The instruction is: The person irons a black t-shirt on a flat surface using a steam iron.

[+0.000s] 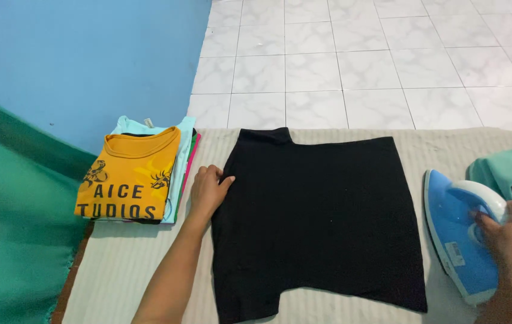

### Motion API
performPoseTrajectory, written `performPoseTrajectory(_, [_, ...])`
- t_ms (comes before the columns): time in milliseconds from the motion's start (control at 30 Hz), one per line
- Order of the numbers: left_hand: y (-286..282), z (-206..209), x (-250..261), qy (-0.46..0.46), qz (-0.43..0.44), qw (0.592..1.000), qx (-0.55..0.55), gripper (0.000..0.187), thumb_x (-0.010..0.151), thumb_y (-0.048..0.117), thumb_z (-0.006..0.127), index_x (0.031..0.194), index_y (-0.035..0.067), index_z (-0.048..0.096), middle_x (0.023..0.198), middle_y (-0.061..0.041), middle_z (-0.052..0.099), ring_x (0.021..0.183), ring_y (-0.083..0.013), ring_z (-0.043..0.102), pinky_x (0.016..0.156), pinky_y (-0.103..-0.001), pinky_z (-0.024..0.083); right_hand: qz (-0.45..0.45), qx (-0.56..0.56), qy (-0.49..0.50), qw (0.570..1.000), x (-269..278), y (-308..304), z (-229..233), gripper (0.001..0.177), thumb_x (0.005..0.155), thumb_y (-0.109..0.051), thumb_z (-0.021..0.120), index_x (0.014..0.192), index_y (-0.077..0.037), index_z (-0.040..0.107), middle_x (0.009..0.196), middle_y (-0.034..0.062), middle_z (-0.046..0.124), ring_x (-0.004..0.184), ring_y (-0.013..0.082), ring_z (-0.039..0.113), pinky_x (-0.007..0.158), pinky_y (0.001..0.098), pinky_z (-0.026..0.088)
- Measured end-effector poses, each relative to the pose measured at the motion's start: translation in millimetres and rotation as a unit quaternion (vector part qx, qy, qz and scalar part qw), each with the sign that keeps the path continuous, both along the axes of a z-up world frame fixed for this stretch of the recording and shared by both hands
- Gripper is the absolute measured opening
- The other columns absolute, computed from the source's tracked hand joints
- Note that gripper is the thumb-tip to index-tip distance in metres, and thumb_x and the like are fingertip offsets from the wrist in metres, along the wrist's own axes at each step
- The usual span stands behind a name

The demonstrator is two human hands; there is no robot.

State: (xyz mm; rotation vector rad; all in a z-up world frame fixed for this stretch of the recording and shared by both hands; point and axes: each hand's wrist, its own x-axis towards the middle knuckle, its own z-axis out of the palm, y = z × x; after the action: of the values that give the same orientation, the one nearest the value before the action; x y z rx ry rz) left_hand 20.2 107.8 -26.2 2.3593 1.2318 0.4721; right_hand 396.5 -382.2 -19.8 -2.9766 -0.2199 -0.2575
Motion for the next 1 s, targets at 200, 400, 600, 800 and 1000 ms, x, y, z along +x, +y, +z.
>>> performPoseTrajectory(200, [7,-23,-1,-0.197,0.023,0.978,-0.059,0.033,0.090,0.029,0.080,0.101,0.003,0.063,0.082,-0.010,0.071,0.074,-0.0244,0.069,0.070,-0.036,0.054,0.241,-0.069,-0.168,0.953,-21,-43,-21,0.043,0.103,-0.038,0.074,0.126,-0.003,0.063,0.104,0.0135,0.065,0.075,0.0177,0.070,0.066,0.0286,0.058])
performPoseTrajectory(400, [13,-27,-6,-0.332,-0.034,0.921,-0.202,0.037,0.091,0.012,0.074,0.123,0.005,0.056,0.078,-0.001,0.067,0.068,-0.0059,0.062,0.061,-0.023,0.049,0.293,-0.020,-0.051,0.954,-149,80,114,0.043,0.085,-0.045,0.078,0.112,-0.012,0.071,0.090,0.0134,0.075,0.067,0.0206,0.073,0.055,0.0354,0.059])
performPoseTrajectory(600, [16,-31,-8,-0.324,-0.039,0.928,-0.183,0.030,0.095,0.013,0.071,0.121,0.004,0.058,0.076,-0.004,0.066,0.064,-0.0071,0.060,0.059,-0.024,0.047,0.341,-0.085,0.055,0.935,-186,132,130,0.054,0.077,-0.056,0.075,0.117,-0.020,0.071,0.080,0.0086,0.076,0.058,0.0196,0.074,0.047,0.0356,0.058])
performPoseTrajectory(800, [6,-12,-4,-0.275,0.000,0.951,-0.142,0.036,0.091,0.017,0.072,0.123,0.006,0.062,0.083,-0.006,0.069,0.060,-0.0148,0.064,0.058,-0.029,0.050,0.362,-0.109,0.061,0.924,-200,161,140,0.057,0.081,-0.061,0.069,0.120,-0.019,0.070,0.080,0.0107,0.075,0.056,0.0190,0.073,0.044,0.0340,0.059])
performPoseTrajectory(1000, [9,-26,-4,-0.273,-0.007,0.960,-0.060,0.020,0.093,0.016,0.071,0.108,0.003,0.070,0.092,-0.010,0.074,0.073,-0.0187,0.070,0.068,-0.033,0.056,0.438,-0.076,-0.002,0.896,-208,213,125,0.058,0.090,-0.060,0.064,0.113,-0.007,0.069,0.075,0.0119,0.072,0.051,0.0167,0.069,0.040,0.0307,0.055])
